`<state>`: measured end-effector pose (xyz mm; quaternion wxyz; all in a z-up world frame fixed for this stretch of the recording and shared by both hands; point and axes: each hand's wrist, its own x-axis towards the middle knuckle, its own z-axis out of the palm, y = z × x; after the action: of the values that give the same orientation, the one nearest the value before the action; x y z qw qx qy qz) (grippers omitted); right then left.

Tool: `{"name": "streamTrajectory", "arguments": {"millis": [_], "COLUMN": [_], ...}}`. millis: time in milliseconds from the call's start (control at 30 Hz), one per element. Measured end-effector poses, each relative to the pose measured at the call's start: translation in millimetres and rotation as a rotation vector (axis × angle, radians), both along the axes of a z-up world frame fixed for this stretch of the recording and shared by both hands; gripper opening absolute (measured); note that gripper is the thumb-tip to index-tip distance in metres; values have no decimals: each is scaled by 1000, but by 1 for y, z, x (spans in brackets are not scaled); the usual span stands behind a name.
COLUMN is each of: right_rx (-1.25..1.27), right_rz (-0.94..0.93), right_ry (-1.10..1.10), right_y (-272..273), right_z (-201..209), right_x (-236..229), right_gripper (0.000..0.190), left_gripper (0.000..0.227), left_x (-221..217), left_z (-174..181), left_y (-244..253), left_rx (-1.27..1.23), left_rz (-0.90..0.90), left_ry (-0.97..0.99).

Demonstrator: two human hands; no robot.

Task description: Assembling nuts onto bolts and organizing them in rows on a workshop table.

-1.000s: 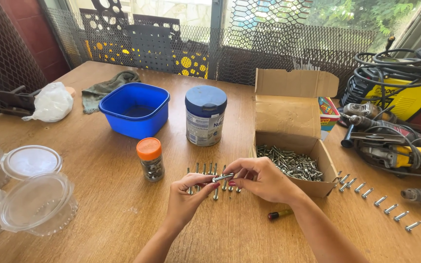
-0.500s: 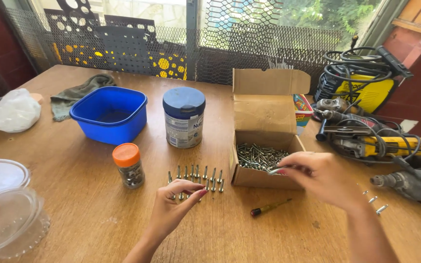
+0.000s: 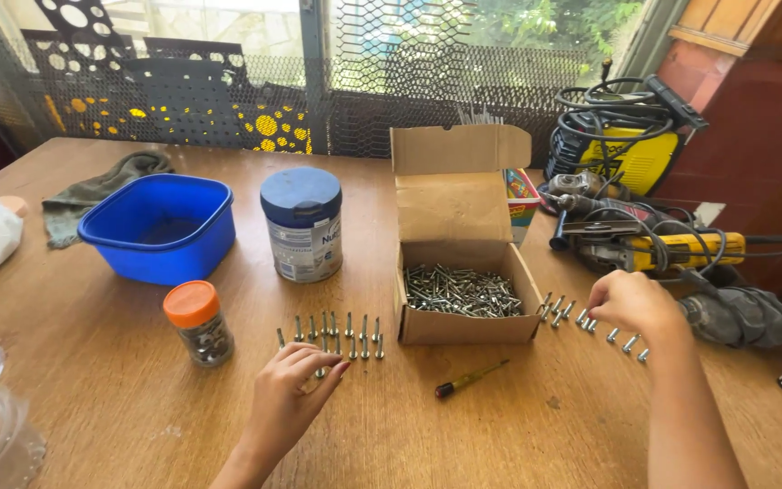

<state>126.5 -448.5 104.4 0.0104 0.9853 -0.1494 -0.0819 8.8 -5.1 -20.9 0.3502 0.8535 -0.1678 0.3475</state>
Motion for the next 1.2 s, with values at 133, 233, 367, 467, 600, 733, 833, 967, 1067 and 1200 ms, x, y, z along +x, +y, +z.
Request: {"name": "streamTrajectory", "arguments": {"millis": [133, 233, 367, 467, 600, 733, 833, 967, 1067, 1200], "right_rx": [32, 32, 31, 30, 43, 51, 62, 32, -18, -46], "right_rz": [-14, -6, 17, 21, 22, 32, 13, 7, -7, 50], "right_ry": [47, 40, 45, 29, 22, -4, 19, 12, -37, -215], "right_y": [-3, -4, -4, -7, -5, -9, -7, -8, -7, 11], "right_z": [-14, -24, -32, -41, -44, -50, -46, -42, -37, -21], "right_x": [10, 16, 21, 26, 28, 31, 29, 28, 27, 15], "right_gripper": [11, 12, 16, 17, 16, 19, 18, 19, 23, 25], "left_gripper": [11, 14, 13, 14, 15, 15, 15, 16, 16, 15], "left_x": [-1, -2, -2, -3, -3, -3, -3, -3, -2, -3], "left_z": [5, 6, 6, 7, 6, 6, 6, 6, 4, 5], "left_y": [1, 1, 2, 2, 2, 2, 2, 2, 2, 1], "left_rx": [-7, 5, 11, 21, 23, 28, 22, 49, 39, 37], "left_rz": [-6, 0, -6, -6, -6, 1, -3, -11, -15, -6], "left_ry": [-18, 12, -2, 4, 8, 18, 33, 8, -1, -16]}}
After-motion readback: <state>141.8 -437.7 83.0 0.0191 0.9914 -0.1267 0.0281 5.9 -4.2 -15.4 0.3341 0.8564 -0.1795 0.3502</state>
